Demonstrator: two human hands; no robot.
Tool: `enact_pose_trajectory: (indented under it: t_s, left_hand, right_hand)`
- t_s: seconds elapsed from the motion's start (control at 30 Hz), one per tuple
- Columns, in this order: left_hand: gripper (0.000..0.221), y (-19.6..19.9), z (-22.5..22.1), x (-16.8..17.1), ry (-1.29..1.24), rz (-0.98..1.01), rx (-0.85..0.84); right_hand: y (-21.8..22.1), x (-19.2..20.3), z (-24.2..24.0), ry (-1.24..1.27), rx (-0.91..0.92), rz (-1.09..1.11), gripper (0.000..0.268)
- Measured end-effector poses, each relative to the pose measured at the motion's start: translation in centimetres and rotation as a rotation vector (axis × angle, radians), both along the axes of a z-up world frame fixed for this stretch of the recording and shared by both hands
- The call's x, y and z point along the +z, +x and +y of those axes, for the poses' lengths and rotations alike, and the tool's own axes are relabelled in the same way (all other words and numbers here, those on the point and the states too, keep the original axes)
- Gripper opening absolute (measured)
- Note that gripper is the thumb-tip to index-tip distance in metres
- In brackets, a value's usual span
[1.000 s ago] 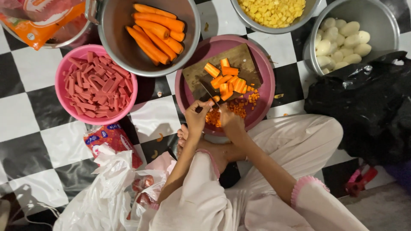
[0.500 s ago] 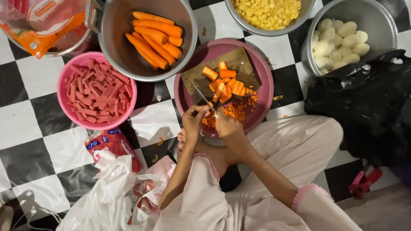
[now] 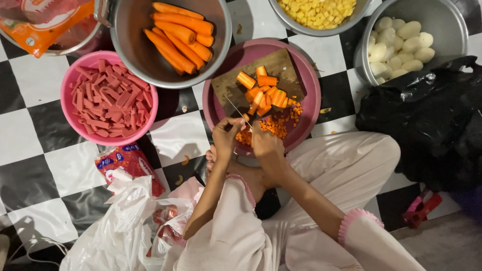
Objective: Dicing carrots into small pieces on a cutting board using a knife in a food preparation area.
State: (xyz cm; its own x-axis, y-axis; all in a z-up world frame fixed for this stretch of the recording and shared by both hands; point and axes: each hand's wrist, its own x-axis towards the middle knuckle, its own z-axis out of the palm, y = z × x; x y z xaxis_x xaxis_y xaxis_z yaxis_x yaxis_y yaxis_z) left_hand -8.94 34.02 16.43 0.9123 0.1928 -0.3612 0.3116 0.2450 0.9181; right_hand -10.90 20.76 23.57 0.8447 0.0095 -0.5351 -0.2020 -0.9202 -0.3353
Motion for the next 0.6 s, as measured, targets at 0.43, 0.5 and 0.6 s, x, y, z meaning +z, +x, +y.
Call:
enact_pose_trajectory:
  t_s: [0.43,0.5,0.6]
  left_hand:
    - [0.011,0.1,-0.1,1.7,0.071,0.02,-0.001]
    - [0.01,0.1,-0.1,1.7,0.087,0.019,-0.004]
    - [0.011,0.2,-0.1,2.3,0.198,0.018,-0.04]
  right_hand:
    - [0.4,-3.4,0.3,-0.019,-0.016,0.048,0.02]
    - [0.3,-3.9,0.3,-0.036,-0.005,0.042,0.022]
    - [0.4,-3.3,0.3,-0.053,0.003,0.063,0.021]
